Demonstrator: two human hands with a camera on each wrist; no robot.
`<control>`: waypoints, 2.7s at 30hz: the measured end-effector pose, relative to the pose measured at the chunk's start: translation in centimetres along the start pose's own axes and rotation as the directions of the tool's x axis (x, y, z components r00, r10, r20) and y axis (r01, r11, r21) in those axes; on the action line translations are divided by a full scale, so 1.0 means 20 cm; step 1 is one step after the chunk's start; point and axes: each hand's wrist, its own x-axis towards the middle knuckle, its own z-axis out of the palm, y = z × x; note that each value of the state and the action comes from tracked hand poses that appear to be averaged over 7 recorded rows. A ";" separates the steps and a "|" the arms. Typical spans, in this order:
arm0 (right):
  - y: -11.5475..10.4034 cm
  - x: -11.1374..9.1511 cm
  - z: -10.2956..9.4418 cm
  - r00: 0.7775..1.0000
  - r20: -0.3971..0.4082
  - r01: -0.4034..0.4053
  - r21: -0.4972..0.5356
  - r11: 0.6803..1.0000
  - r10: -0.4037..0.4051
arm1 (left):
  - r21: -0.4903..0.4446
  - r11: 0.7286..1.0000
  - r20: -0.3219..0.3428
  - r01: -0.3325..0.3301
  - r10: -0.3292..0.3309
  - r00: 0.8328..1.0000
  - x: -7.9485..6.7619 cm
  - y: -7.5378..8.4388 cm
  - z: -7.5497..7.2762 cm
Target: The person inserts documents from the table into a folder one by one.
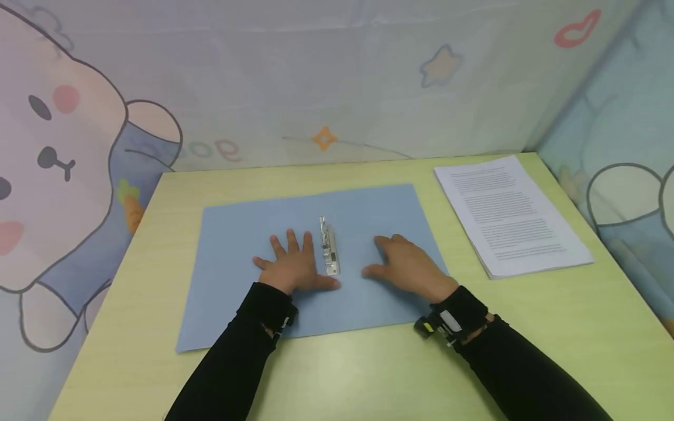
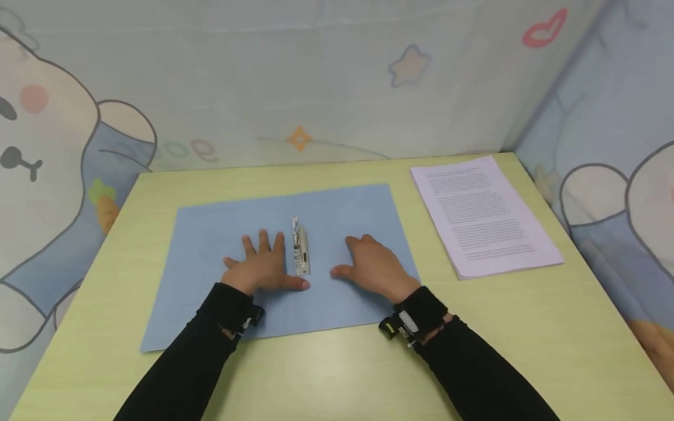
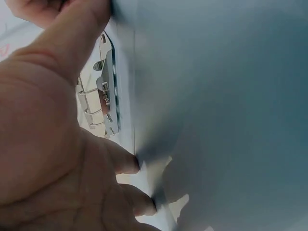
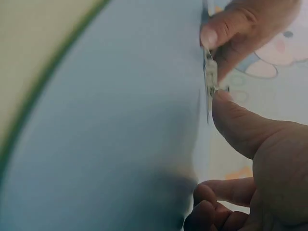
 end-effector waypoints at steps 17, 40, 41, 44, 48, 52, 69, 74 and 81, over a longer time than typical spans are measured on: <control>0.78 -0.24 -0.37 0.958 -0.188 -0.228 -0.038 0.973 0.217 | -0.045 0.998 0.090 0.053 -0.049 0.995 0.03 -0.04 -0.07; 0.57 -0.21 -0.22 0.942 -0.164 -0.323 -0.217 0.921 0.292 | -0.071 0.996 0.085 0.051 -0.045 0.995 -0.01 -0.08 -0.06; 0.58 -0.20 -0.22 0.942 -0.172 -0.322 -0.213 0.923 0.289 | -0.070 0.996 0.082 0.052 -0.046 0.996 -0.01 -0.08 -0.06; 0.62 -0.20 -0.23 0.938 -0.190 -0.322 -0.177 0.930 0.289 | -0.064 0.996 0.076 0.055 -0.050 0.996 0.00 -0.08 -0.06; 0.71 -0.21 -0.27 0.931 -0.166 -0.347 -0.129 0.929 0.325 | -0.062 0.997 0.084 0.047 -0.041 0.996 0.00 -0.07 -0.05; 0.83 -0.24 -0.33 0.922 -0.136 -0.379 -0.125 0.917 0.362 | -0.061 0.997 0.085 0.046 -0.041 0.996 0.00 -0.06 -0.04; 1.04 -0.30 -0.41 0.751 -0.170 -0.649 -0.010 0.761 0.638 | -0.057 0.997 0.074 0.051 -0.047 0.996 0.01 -0.07 -0.03; 1.04 -0.29 -0.43 0.720 -0.197 -0.682 -0.030 0.730 0.665 | -0.055 0.997 0.073 0.057 -0.053 0.996 0.01 -0.07 -0.03; 1.08 -0.29 -0.47 0.696 -0.267 -0.696 -0.024 0.717 0.667 | -0.055 0.997 0.072 0.060 -0.056 0.996 0.01 -0.07 -0.03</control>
